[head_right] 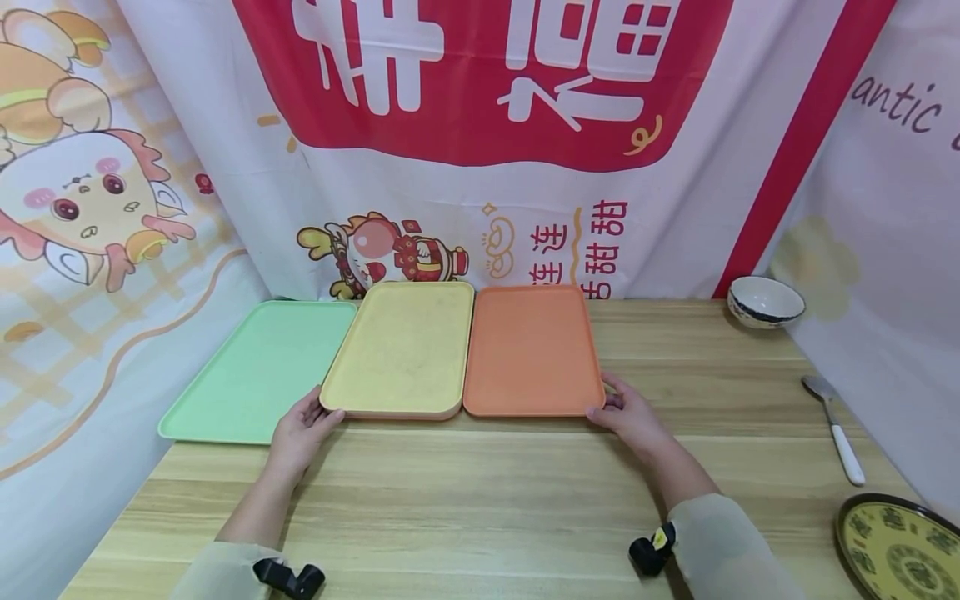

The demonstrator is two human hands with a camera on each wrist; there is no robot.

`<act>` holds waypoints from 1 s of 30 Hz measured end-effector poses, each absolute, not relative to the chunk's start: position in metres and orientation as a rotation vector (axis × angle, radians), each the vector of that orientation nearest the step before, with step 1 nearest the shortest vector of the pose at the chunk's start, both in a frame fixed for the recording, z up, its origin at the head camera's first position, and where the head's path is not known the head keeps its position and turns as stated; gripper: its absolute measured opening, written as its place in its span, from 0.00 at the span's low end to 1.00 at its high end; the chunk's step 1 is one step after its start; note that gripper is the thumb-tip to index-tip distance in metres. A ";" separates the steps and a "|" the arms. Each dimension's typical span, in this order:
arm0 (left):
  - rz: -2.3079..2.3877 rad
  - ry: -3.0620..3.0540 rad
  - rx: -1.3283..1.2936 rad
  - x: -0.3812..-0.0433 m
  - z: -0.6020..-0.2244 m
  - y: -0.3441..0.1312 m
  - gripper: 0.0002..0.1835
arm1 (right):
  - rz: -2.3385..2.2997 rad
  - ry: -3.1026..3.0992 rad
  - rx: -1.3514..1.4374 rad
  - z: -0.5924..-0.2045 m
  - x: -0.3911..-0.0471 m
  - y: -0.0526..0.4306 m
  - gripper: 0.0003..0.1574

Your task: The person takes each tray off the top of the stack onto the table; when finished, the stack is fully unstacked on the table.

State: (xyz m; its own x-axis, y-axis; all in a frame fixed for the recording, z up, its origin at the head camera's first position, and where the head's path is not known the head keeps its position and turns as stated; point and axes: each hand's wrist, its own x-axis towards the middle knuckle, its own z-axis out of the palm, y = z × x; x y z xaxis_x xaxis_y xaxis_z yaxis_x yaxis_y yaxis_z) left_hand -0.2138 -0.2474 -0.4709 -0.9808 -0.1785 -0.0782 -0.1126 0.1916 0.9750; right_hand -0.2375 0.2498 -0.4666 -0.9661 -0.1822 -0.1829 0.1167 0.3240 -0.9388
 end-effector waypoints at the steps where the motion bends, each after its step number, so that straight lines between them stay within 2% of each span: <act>1: -1.944 -2.382 0.291 -0.214 -0.471 -0.247 0.41 | -1.673 2.350 -0.055 -0.466 -0.238 0.250 0.51; 11: -1.939 -2.392 0.306 -0.213 -0.470 -0.247 0.41 | -1.472 2.574 -0.097 -0.466 -0.239 0.248 0.44; 20: -1.952 -2.388 0.305 -0.213 -0.470 -0.248 0.42 | -1.348 2.724 -0.301 -0.467 -0.242 0.247 0.36; 27: -1.955 -2.387 0.299 -0.213 -0.471 -0.247 0.41 | -1.313 2.807 -0.185 -0.452 -0.237 0.232 0.41; 30: -1.950 -2.383 0.294 -0.213 -0.470 -0.246 0.41 | -1.398 2.808 -0.252 -0.446 -0.239 0.216 0.40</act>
